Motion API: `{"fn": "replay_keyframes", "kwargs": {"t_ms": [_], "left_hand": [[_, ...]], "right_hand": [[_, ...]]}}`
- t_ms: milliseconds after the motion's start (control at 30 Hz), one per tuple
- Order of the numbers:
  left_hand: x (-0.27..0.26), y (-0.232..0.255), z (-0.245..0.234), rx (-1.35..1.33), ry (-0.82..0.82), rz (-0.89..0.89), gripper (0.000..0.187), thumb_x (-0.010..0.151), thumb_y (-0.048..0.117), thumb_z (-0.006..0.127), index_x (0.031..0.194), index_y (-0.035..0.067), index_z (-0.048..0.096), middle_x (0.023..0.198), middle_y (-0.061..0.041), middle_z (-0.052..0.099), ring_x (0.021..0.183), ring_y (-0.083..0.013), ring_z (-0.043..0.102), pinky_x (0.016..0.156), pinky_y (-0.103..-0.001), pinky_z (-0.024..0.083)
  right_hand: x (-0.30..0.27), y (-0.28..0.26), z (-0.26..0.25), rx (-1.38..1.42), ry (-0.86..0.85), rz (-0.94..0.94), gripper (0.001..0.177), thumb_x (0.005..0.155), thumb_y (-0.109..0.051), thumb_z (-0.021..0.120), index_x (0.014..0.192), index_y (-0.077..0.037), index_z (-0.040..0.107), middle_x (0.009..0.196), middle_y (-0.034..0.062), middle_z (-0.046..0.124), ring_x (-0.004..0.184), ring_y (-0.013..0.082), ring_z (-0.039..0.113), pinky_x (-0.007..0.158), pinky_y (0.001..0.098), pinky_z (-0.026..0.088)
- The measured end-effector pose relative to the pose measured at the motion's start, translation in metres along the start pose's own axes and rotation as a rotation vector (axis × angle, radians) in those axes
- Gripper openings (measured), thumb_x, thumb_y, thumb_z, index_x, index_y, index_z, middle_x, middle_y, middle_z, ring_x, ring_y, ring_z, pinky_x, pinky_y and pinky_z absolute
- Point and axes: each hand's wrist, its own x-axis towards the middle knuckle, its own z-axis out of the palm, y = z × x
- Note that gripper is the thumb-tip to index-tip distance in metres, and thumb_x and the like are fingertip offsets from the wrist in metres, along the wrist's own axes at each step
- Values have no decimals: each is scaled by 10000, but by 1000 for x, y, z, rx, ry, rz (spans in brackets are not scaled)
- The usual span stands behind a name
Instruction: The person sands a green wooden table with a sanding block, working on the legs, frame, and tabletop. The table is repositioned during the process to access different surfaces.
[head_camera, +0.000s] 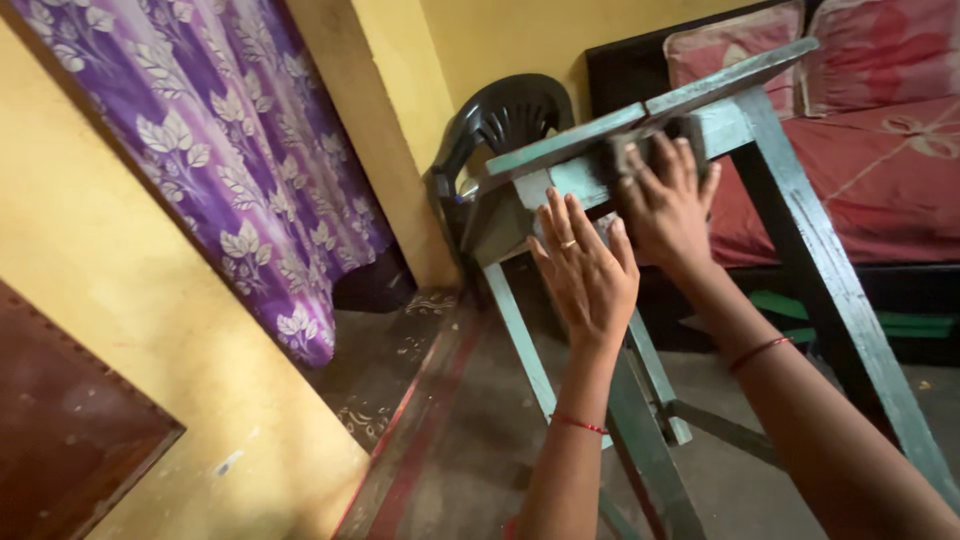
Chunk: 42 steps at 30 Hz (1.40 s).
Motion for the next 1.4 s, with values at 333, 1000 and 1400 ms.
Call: {"fn": "replay_keyframes", "kwargs": {"t_ms": [333, 1000, 1400], "left_hand": [[-13, -51, 16, -1003, 306, -570, 559, 1033, 232, 588, 1484, -50, 415, 1503, -247, 473, 1360, -350, 487, 1132, -438, 383], [1, -66, -5, -286, 99, -115, 517, 1056, 231, 586, 1454, -62, 436, 1527, -277, 489, 1423, -444, 487, 1186, -476, 400], [41, -57, 34, -195, -109, -309, 912, 998, 393, 637, 1497, -234, 202, 1517, -487, 316, 1438, -525, 366, 1193, -472, 343]], "right_hand": [[-19, -102, -5, 46, -150, -261, 517, 1023, -376, 485, 1503, -201, 558, 1633, 114, 367, 1510, 367, 247, 1149, 624, 118], [-8, -112, -11, 384, 122, -132, 386, 897, -96, 726, 1277, -37, 695, 1416, 158, 578, 1276, 378, 549, 1094, 452, 447], [-85, -100, 22, 561, 128, 400, 633, 1055, -371, 511, 1406, 140, 383, 1290, 352, 555, 1185, 462, 568, 986, 448, 437]]}}
